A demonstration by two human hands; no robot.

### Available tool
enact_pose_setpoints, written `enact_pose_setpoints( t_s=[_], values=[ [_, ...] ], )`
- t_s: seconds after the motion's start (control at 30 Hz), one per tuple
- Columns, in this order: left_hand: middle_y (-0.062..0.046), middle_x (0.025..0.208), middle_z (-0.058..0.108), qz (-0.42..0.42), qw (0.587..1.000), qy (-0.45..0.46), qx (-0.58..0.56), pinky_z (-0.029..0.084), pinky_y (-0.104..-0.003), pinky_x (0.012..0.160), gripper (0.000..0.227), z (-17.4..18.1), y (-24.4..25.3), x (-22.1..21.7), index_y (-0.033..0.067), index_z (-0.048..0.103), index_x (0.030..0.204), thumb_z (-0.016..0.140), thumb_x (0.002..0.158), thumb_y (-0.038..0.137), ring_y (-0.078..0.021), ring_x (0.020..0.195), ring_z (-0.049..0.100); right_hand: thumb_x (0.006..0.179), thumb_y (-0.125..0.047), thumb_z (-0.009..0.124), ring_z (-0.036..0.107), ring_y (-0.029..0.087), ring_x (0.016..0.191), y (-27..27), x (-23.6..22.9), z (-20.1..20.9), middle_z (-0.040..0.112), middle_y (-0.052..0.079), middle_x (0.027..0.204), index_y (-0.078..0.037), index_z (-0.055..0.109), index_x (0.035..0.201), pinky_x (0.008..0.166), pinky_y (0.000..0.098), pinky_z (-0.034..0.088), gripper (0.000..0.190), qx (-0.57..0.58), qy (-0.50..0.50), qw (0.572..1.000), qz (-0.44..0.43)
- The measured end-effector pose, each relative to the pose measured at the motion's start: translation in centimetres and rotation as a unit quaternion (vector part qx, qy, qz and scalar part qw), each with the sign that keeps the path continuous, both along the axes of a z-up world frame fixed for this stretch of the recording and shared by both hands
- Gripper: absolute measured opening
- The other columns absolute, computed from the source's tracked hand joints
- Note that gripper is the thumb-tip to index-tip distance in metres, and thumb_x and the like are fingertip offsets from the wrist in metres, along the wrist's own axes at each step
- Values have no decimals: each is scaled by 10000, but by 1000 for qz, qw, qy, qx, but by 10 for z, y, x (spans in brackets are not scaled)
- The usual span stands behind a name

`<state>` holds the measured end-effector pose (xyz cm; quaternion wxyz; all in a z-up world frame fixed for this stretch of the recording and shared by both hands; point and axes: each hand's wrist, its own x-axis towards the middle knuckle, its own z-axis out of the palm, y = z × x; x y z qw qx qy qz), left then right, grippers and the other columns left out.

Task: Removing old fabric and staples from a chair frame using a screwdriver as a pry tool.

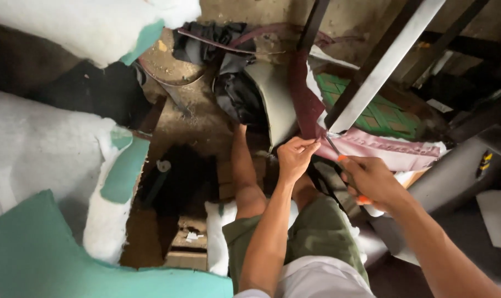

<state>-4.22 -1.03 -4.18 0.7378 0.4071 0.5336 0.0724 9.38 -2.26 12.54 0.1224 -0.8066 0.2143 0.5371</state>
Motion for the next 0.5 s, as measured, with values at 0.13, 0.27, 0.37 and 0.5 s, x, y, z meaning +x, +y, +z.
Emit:
enact_pose_setpoints(
  t_s=[0.13,0.27,0.37,0.5],
  values=[
    [-140,752,670,-8,1000,0,-12,561,-275,671,248,3,3,0,59,782,892,891,710,188,-128,712,666,1000,-184,462,528,215,478,31,-30,7,558,171,765,68,565,1264,296,349,462,379,-18,5,985,-170],
    [-137,754,682,6,999,11,-45,570,-274,706,274,12,20,2,43,784,888,902,692,194,-139,703,676,1020,-195,450,491,193,472,46,-44,10,528,149,751,85,549,1269,310,321,421,387,-27,-34,975,-219],
    [-147,776,683,-5,998,-13,-64,584,-265,689,253,-1,16,0,45,783,912,890,711,155,-172,733,703,952,-265,584,635,272,483,10,-34,2,680,184,701,-28,719,1162,382,420,512,345,-37,-49,997,53],
    [-205,957,698,-97,992,-62,-52,600,-413,791,242,-2,45,6,23,762,986,819,761,93,-363,919,697,1013,-203,522,482,232,420,-7,-16,-4,567,195,717,40,642,1221,265,345,406,341,-21,0,999,-47]
  ],
)
